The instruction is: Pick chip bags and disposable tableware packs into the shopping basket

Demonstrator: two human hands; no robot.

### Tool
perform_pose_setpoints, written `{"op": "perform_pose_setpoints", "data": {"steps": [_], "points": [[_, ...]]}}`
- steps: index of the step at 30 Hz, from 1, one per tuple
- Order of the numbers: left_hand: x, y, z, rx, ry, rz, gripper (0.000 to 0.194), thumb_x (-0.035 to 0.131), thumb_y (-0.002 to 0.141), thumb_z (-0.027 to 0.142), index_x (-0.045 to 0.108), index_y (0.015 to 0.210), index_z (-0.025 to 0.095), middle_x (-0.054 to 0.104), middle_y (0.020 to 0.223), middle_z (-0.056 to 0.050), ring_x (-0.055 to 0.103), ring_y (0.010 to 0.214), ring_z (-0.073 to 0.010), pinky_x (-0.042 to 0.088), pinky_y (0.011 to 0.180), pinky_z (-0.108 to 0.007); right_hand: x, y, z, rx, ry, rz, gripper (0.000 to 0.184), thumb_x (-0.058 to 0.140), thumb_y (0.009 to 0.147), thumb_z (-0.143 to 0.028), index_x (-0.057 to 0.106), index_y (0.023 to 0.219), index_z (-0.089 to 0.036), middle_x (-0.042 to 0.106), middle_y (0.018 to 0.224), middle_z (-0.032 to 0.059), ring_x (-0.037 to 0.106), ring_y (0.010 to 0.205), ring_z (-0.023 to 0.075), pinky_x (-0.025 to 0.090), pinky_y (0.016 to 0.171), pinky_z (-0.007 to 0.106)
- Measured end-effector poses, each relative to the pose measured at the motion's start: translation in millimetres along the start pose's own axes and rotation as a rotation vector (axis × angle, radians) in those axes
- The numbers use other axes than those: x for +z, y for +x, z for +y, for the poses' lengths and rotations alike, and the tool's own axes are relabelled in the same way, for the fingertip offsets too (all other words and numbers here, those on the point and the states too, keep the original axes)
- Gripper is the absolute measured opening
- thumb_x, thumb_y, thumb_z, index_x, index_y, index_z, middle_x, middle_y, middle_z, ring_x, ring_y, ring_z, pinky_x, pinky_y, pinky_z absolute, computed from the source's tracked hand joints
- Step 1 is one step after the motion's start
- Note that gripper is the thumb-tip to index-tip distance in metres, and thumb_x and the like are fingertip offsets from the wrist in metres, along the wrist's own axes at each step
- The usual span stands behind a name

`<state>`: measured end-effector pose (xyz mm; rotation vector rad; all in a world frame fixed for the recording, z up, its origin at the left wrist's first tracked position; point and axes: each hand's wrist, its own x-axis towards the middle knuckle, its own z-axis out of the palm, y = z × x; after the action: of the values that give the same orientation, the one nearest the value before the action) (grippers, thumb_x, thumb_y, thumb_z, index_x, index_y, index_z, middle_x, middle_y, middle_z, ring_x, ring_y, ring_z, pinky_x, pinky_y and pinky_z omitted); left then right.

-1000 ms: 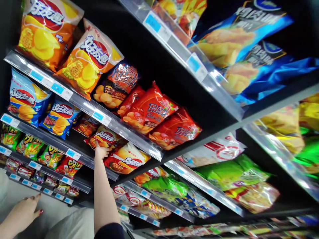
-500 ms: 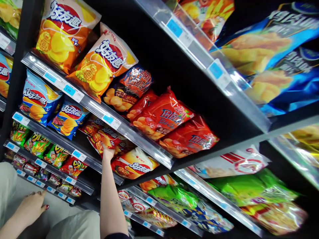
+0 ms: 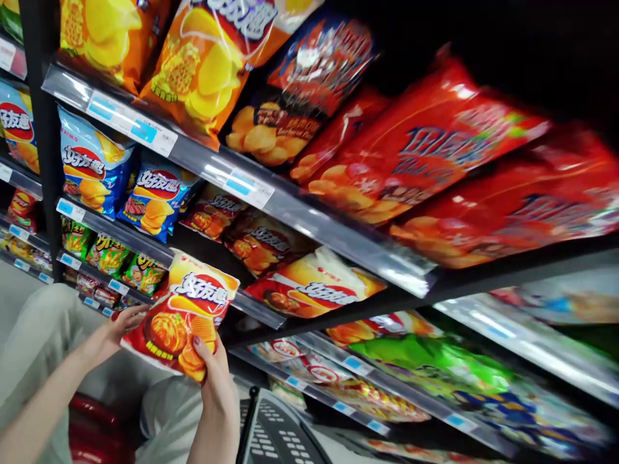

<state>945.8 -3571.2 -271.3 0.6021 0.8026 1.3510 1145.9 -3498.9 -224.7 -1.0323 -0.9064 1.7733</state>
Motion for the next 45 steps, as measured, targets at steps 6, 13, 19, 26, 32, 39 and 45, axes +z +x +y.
{"op": "perform_pose_setpoints", "data": {"steps": [6,13,19,26,32,39,45], "points": [[11.9,-7,9,-0.16,0.032,0.144,0.091,0.079,0.05,0.026,0.043,0.133,0.021,0.061,0.126,-0.011,0.056,0.115,-0.0325,0.047,0.094,-0.04,7,-14,38,0.222,0.041,-0.079,0.069,0.085,0.054,-0.036,0.051,0.113,-0.021,0.068,0.112,0.009,0.063,0.105,0.0319,0.054,0.088,0.045],[22.5,-1,6,-0.243,0.021,0.324,0.073,0.077,0.053,0.017,0.053,0.122,0.017,0.074,0.1,-0.009,0.071,0.087,-0.0282,0.058,0.073,-0.033,-9,-11,40,0.197,-0.016,-0.163,0.072,0.081,0.059,-0.042,0.048,0.12,-0.022,0.061,0.123,0.0087,0.058,0.113,0.0312,0.051,0.093,0.044],[25.2,7,-2,-0.237,-0.048,0.356,0.042,0.074,0.06,0.016,0.063,0.1,0.014,0.077,0.081,-0.008,0.073,0.074,-0.0261,0.06,0.068,-0.033,-16,-8,39,0.082,-0.159,-0.19,0.102,0.084,0.053,-0.039,0.027,0.136,-0.02,0.044,0.14,0.0141,0.046,0.125,0.0309,0.039,0.105,0.045],[25.0,14,-2,-0.273,-0.167,0.452,0.033,0.069,0.067,0.014,0.065,0.099,0.011,0.076,0.083,-0.01,0.073,0.079,-0.0254,0.06,0.075,-0.034,-17,-3,42,0.009,-0.23,-0.29,0.12,0.085,0.052,-0.028,0.008,0.144,-0.018,0.026,0.15,0.0171,0.036,0.133,0.0277,0.037,0.107,0.041],[26.4,15,1,-0.317,-0.172,0.462,0.032,0.069,0.067,0.015,0.066,0.099,0.013,0.076,0.086,-0.01,0.072,0.084,-0.0266,0.059,0.077,-0.034,-21,1,47,0.011,-0.245,-0.271,0.112,0.082,0.058,-0.035,0.012,0.145,-0.021,0.024,0.151,0.0146,0.036,0.133,0.027,0.033,0.109,0.042],[22.2,14,-2,-0.322,-0.167,0.425,0.038,0.07,0.066,0.02,0.066,0.103,0.013,0.075,0.097,-0.011,0.067,0.102,-0.0302,0.056,0.087,-0.037,-15,0,47,0.046,-0.17,-0.249,0.114,0.085,0.053,-0.027,0.017,0.144,-0.021,0.028,0.149,0.0145,0.038,0.132,0.0277,0.033,0.109,0.043],[18.3,13,-3,-0.307,-0.155,0.394,0.04,0.072,0.066,0.022,0.065,0.104,0.014,0.074,0.1,-0.011,0.065,0.104,-0.0308,0.054,0.089,-0.038,-15,-1,48,0.059,-0.152,-0.246,0.114,0.086,0.052,-0.024,0.017,0.143,-0.02,0.032,0.148,0.0142,0.039,0.132,0.0267,0.036,0.107,0.041]]}}
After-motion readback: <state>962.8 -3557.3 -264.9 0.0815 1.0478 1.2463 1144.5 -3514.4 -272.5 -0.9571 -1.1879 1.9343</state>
